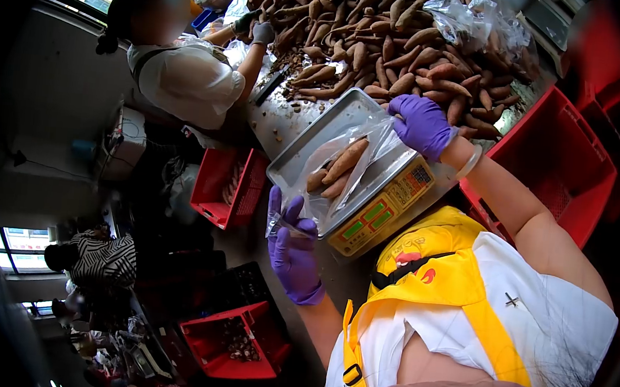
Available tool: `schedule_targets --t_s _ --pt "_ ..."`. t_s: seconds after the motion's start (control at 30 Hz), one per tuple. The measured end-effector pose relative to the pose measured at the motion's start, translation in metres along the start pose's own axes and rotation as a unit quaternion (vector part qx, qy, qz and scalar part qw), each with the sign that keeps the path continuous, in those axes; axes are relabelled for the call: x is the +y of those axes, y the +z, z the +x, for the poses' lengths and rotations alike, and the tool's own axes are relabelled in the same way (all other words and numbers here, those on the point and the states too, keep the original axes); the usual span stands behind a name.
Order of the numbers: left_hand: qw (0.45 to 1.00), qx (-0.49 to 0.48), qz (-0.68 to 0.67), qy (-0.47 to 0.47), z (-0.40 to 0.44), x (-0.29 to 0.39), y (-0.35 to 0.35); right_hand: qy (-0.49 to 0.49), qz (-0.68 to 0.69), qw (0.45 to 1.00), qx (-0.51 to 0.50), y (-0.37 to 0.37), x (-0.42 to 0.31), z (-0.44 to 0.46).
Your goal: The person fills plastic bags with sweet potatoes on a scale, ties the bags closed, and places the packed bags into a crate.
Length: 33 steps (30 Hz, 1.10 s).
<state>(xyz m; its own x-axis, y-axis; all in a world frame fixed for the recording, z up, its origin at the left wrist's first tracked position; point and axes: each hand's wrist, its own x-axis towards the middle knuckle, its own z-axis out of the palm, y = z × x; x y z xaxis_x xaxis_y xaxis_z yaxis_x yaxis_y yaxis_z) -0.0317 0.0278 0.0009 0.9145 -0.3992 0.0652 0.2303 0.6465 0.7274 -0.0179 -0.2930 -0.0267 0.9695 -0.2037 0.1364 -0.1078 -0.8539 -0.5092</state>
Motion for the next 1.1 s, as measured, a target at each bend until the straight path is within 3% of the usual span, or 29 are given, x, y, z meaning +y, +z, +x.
schedule_targets --t_s 0.03,0.07,0.1,0.13,0.2,0.27,0.33,0.4,0.43,0.47,0.53,0.6,0.73,0.77,0.8,0.87,0.9,0.93,1.0,1.03,1.07,1.1 --pt "0.999 0.005 0.049 0.008 0.002 0.001 0.010 -0.001 0.001 1.000 0.001 -0.005 -0.004 -0.001" --pt "0.995 0.009 0.100 0.016 0.005 0.002 0.016 0.013 0.187 0.981 -0.040 -0.009 -0.008 -0.002" --pt "0.990 0.005 0.135 0.039 0.009 0.001 0.015 0.024 0.367 0.927 -0.079 -0.011 -0.011 -0.001" --pt "0.984 0.002 0.173 0.047 0.012 0.002 0.009 0.019 0.370 0.926 -0.073 -0.006 -0.012 0.002" --pt "0.965 -0.021 0.248 0.085 0.029 0.003 0.018 -0.191 0.589 0.771 -0.151 0.005 -0.013 0.013" --pt "0.933 -0.038 0.336 0.123 0.044 -0.001 0.027 -0.116 0.754 0.606 -0.227 -0.006 -0.049 0.008" --pt "0.890 -0.088 0.401 0.199 0.059 -0.014 0.028 -0.181 0.611 0.756 -0.146 -0.002 -0.062 0.005" --pt "0.895 -0.089 0.386 0.205 0.064 -0.020 0.032 -0.361 0.376 0.853 0.015 0.002 -0.064 0.012" --pt "0.936 -0.047 0.335 0.100 0.068 -0.022 0.022 -0.320 0.574 0.753 -0.039 0.017 -0.067 0.015" --pt "0.961 -0.008 0.277 -0.005 0.075 -0.022 0.018 -0.370 0.397 0.839 0.037 0.019 -0.057 0.019" --pt "0.948 0.038 0.305 -0.084 0.080 -0.016 0.028 -0.396 0.339 0.851 0.059 0.009 -0.068 0.015" --pt "0.937 -0.015 0.345 -0.047 0.085 -0.014 0.035 -0.382 0.358 0.851 0.040 0.012 -0.081 0.015" --pt "0.930 -0.074 0.350 -0.088 0.090 -0.022 0.053 -0.351 0.463 0.814 -0.011 0.033 -0.079 0.019" --pt "0.931 -0.087 0.329 -0.131 0.091 -0.024 0.047 -0.207 0.599 0.768 -0.096 0.058 -0.067 0.021" --pt "0.930 -0.040 0.345 -0.119 0.092 -0.039 0.027 -0.052 0.707 0.683 -0.176 0.073 -0.056 0.020" --pt "0.836 0.016 0.549 0.001 0.089 -0.049 0.000 -0.040 0.612 0.785 -0.088 0.083 -0.034 0.007" --pt "0.734 0.033 0.666 0.133 0.094 -0.045 -0.008 -0.027 0.648 0.746 -0.154 0.085 -0.011 -0.003" --pt "0.525 0.060 0.818 0.229 0.103 -0.037 -0.036 -0.011 0.680 0.700 -0.219 0.089 0.008 -0.015" --pt "0.541 0.102 0.814 0.185 0.111 -0.042 -0.100 0.027 0.495 0.828 -0.261 0.069 0.012 -0.044" --pt "0.550 0.078 0.812 0.179 0.108 -0.059 -0.136 -0.217 0.287 0.916 -0.176 0.072 0.017 -0.048" --pt "0.557 0.053 0.810 0.176 0.105 -0.075 -0.157 -0.292 0.208 0.919 -0.166 0.073 0.015 -0.048" --pt "0.589 0.067 0.800 0.092 0.102 -0.075 -0.150 -0.308 0.174 0.926 -0.131 0.070 0.015 -0.043"
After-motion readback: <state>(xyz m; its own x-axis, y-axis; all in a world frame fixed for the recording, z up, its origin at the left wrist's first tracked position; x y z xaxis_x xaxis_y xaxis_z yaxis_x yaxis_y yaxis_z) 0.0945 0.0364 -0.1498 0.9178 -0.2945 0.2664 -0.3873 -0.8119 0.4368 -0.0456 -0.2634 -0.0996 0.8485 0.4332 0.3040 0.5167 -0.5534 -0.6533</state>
